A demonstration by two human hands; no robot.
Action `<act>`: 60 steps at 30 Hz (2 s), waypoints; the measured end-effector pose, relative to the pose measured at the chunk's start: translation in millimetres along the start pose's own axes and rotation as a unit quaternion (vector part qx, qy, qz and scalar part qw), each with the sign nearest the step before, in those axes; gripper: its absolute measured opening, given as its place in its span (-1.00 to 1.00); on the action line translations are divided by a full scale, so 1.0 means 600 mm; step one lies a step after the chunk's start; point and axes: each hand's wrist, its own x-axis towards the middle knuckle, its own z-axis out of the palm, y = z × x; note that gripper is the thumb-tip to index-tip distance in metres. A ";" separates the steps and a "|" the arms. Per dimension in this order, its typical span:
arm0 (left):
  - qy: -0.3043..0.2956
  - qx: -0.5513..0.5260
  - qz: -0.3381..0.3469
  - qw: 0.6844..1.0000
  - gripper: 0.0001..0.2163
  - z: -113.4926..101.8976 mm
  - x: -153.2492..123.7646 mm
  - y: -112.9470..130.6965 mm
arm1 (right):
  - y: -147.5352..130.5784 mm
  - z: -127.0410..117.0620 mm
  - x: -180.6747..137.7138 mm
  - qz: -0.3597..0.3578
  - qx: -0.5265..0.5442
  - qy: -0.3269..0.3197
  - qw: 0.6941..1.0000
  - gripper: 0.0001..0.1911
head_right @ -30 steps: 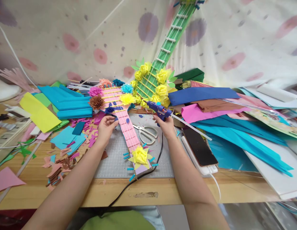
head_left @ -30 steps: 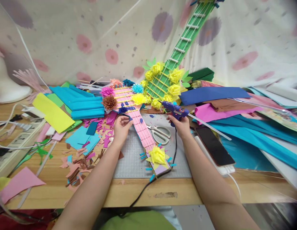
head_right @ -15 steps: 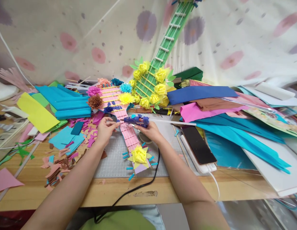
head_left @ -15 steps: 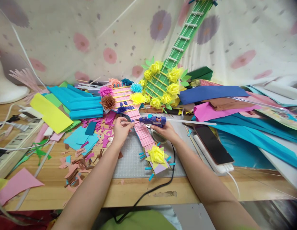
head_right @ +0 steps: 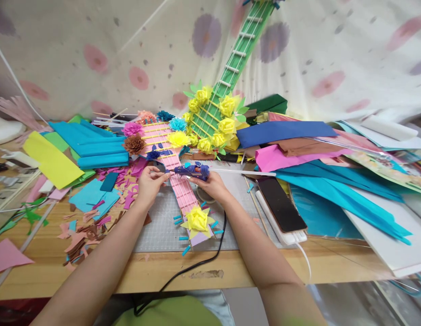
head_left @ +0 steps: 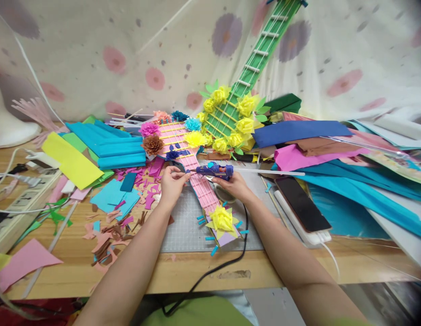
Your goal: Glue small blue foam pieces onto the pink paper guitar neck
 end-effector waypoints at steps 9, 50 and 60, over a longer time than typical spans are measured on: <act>-0.003 0.009 0.004 1.000 -0.59 0.002 -0.004 0.002 | 0.001 0.002 0.001 0.002 -0.005 0.006 1.000 -0.58; 0.125 -0.148 -0.030 0.981 -0.68 -0.001 0.005 0.012 | 0.032 -0.103 -0.033 0.119 -0.428 0.268 0.855 -0.38; 0.119 -0.144 0.022 0.982 -0.62 0.009 0.003 0.009 | -0.070 -0.045 -0.038 0.095 -0.271 0.070 0.955 -0.72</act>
